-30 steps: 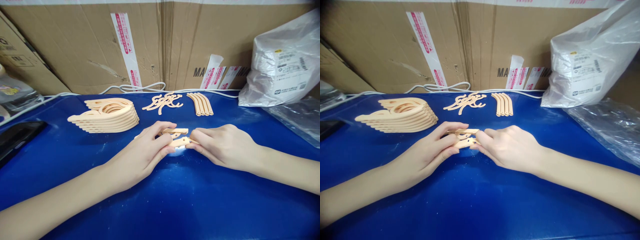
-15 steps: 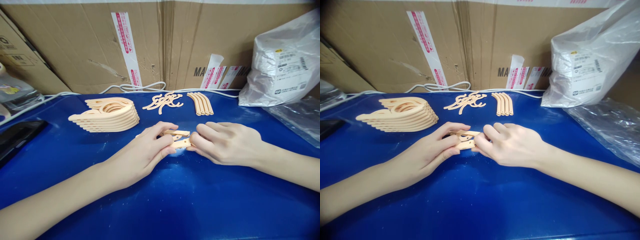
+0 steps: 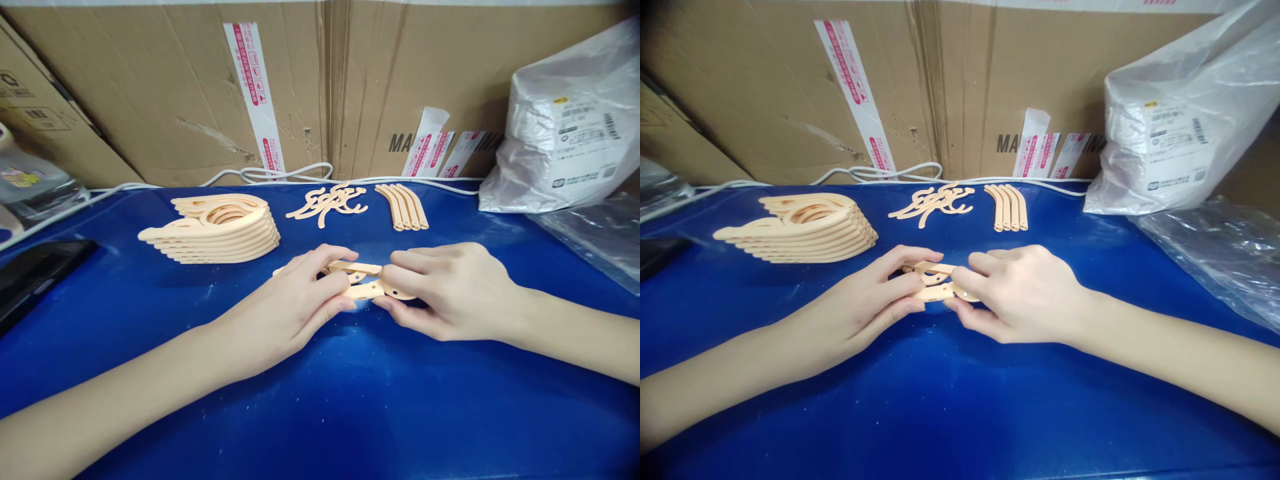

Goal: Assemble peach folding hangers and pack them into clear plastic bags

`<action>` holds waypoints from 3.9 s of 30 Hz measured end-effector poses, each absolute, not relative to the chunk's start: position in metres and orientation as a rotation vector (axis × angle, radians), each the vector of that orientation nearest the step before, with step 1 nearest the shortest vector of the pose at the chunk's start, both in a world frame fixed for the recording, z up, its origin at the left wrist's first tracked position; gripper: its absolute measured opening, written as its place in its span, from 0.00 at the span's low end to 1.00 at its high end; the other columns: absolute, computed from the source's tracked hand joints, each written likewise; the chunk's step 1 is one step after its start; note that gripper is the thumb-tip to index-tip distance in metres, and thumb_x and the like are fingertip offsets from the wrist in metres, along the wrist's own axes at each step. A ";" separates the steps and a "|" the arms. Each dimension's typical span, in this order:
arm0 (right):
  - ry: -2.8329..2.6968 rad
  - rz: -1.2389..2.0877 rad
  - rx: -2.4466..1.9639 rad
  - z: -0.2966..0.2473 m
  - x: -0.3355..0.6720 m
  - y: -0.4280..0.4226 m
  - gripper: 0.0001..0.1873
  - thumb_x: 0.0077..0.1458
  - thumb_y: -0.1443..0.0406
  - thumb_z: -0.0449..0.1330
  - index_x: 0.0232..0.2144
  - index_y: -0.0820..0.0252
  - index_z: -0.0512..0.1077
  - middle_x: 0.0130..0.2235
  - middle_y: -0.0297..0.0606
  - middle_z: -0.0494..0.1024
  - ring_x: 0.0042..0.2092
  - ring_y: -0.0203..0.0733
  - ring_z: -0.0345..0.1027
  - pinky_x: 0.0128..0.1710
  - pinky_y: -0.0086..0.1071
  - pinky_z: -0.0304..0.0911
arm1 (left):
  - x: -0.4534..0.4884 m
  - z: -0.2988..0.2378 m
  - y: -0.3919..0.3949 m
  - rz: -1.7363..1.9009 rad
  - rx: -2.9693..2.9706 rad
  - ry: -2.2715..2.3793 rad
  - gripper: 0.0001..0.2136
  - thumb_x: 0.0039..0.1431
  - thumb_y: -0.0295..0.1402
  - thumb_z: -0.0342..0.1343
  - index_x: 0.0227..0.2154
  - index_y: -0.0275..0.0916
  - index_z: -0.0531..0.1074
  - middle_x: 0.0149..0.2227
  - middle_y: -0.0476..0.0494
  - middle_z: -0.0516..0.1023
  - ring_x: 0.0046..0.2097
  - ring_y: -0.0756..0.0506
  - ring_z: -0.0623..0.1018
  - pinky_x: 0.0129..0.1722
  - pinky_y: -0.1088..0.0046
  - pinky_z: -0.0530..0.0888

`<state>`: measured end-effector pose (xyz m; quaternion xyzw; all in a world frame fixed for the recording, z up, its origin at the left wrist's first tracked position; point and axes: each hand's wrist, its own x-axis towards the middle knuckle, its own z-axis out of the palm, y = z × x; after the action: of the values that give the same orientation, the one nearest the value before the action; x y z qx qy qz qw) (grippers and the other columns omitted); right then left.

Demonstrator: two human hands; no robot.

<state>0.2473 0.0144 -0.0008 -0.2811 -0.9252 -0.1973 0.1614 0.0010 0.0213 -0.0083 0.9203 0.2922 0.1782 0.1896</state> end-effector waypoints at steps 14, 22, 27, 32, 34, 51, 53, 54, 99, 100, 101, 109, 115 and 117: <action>-2.620 -0.568 -0.788 0.000 0.247 0.014 0.17 0.66 0.59 0.49 0.27 0.57 0.68 0.23 0.29 0.67 0.21 0.35 0.62 0.22 0.32 0.49 | 0.001 -0.008 0.019 0.500 2.601 0.805 0.12 0.74 0.37 0.41 0.38 0.42 0.68 0.61 0.47 0.62 0.58 0.45 0.69 0.57 0.62 0.68; -2.600 -0.583 -0.783 -0.001 0.247 0.013 0.17 0.66 0.59 0.48 0.26 0.57 0.67 0.22 0.29 0.66 0.21 0.34 0.62 0.22 0.31 0.48 | 0.001 -0.007 0.018 0.517 2.602 0.809 0.12 0.74 0.37 0.40 0.39 0.43 0.67 0.61 0.47 0.62 0.57 0.45 0.70 0.56 0.62 0.69; -2.601 -0.577 -0.775 -0.002 0.247 0.013 0.16 0.65 0.60 0.50 0.25 0.57 0.66 0.22 0.29 0.66 0.20 0.34 0.61 0.22 0.31 0.47 | 0.002 -0.009 0.019 0.519 2.630 0.806 0.12 0.74 0.37 0.40 0.40 0.43 0.68 0.60 0.47 0.63 0.57 0.45 0.70 0.56 0.62 0.69; -2.657 -0.496 -0.783 0.000 0.248 0.013 0.16 0.65 0.60 0.50 0.26 0.57 0.65 0.22 0.29 0.66 0.20 0.35 0.60 0.22 0.32 0.46 | -0.001 -0.007 0.021 0.487 2.656 0.805 0.12 0.73 0.38 0.41 0.41 0.43 0.70 0.62 0.45 0.63 0.59 0.43 0.68 0.59 0.61 0.67; -2.676 -0.411 -0.769 0.001 0.249 0.012 0.16 0.66 0.59 0.48 0.27 0.57 0.65 0.23 0.28 0.65 0.20 0.34 0.58 0.22 0.32 0.47 | -0.002 -0.005 0.023 0.487 2.641 0.817 0.12 0.73 0.39 0.42 0.42 0.43 0.69 0.61 0.44 0.64 0.61 0.42 0.67 0.60 0.61 0.65; -2.816 0.063 -0.342 0.005 0.239 0.001 0.12 0.64 0.66 0.49 0.34 0.64 0.72 0.38 0.43 0.73 0.41 0.45 0.63 0.46 0.39 0.59 | -0.007 -0.008 0.034 0.693 2.395 0.946 0.11 0.59 0.29 0.52 0.45 0.41 0.69 0.56 0.42 0.70 0.60 0.42 0.70 0.59 0.60 0.69; -2.814 0.146 -0.335 0.007 0.239 0.002 0.10 0.64 0.67 0.51 0.37 0.62 0.72 0.46 0.45 0.73 0.49 0.47 0.62 0.56 0.43 0.54 | -0.007 -0.009 0.035 0.739 2.394 0.965 0.12 0.59 0.29 0.54 0.46 0.41 0.68 0.55 0.42 0.72 0.58 0.42 0.72 0.59 0.60 0.69; -2.811 0.170 -0.343 0.007 0.239 0.001 0.09 0.64 0.67 0.52 0.39 0.61 0.73 0.49 0.45 0.72 0.52 0.48 0.61 0.58 0.44 0.52 | -0.007 -0.009 0.036 0.755 2.395 0.978 0.13 0.59 0.30 0.54 0.47 0.41 0.68 0.54 0.42 0.73 0.57 0.42 0.73 0.59 0.60 0.69; -2.787 0.561 -0.578 0.018 0.233 -0.026 0.07 0.50 0.70 0.63 0.35 0.62 0.74 0.48 0.39 0.74 0.44 0.36 0.73 0.44 0.27 0.71 | -0.001 -0.013 0.027 0.751 2.537 1.233 0.09 0.64 0.39 0.52 0.41 0.41 0.71 0.53 0.40 0.68 0.55 0.38 0.69 0.57 0.52 0.67; -2.785 0.560 -0.598 0.018 0.233 -0.026 0.08 0.50 0.70 0.63 0.36 0.62 0.74 0.49 0.38 0.74 0.44 0.36 0.73 0.44 0.27 0.71 | -0.002 -0.013 0.028 0.753 2.530 1.230 0.09 0.64 0.39 0.52 0.40 0.41 0.71 0.53 0.40 0.68 0.55 0.38 0.69 0.56 0.52 0.67; -2.777 0.567 -0.605 0.018 0.233 -0.026 0.09 0.50 0.71 0.63 0.37 0.62 0.73 0.49 0.38 0.74 0.44 0.36 0.73 0.45 0.27 0.71 | -0.002 -0.013 0.028 0.761 2.521 1.228 0.09 0.64 0.39 0.52 0.40 0.41 0.71 0.52 0.41 0.68 0.55 0.39 0.69 0.56 0.53 0.67; -2.755 0.721 -0.565 0.014 0.232 -0.020 0.12 0.49 0.72 0.62 0.37 0.59 0.66 0.49 0.35 0.72 0.45 0.34 0.72 0.43 0.25 0.69 | -0.002 -0.015 0.029 0.814 2.498 1.197 0.07 0.62 0.37 0.55 0.38 0.41 0.72 0.53 0.42 0.69 0.54 0.40 0.69 0.57 0.55 0.66; -2.829 0.701 -0.580 0.018 0.231 -0.021 0.20 0.51 0.77 0.58 0.46 0.57 0.65 0.51 0.33 0.71 0.41 0.32 0.71 0.39 0.25 0.68 | -0.001 -0.013 0.028 0.803 2.514 1.147 0.06 0.61 0.35 0.56 0.39 0.41 0.72 0.54 0.42 0.68 0.56 0.41 0.68 0.57 0.59 0.66; -2.829 0.649 -0.580 0.018 0.232 -0.020 0.19 0.53 0.76 0.59 0.46 0.57 0.65 0.51 0.33 0.71 0.40 0.31 0.70 0.39 0.25 0.68 | 0.000 -0.013 0.027 0.803 2.517 1.115 0.07 0.61 0.35 0.57 0.40 0.41 0.72 0.54 0.43 0.68 0.57 0.41 0.68 0.58 0.60 0.66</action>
<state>0.2323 -0.0204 0.0178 -0.1950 -0.9519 0.2184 0.0906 -0.0004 0.0273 -0.0131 0.8695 0.3851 0.2774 0.1367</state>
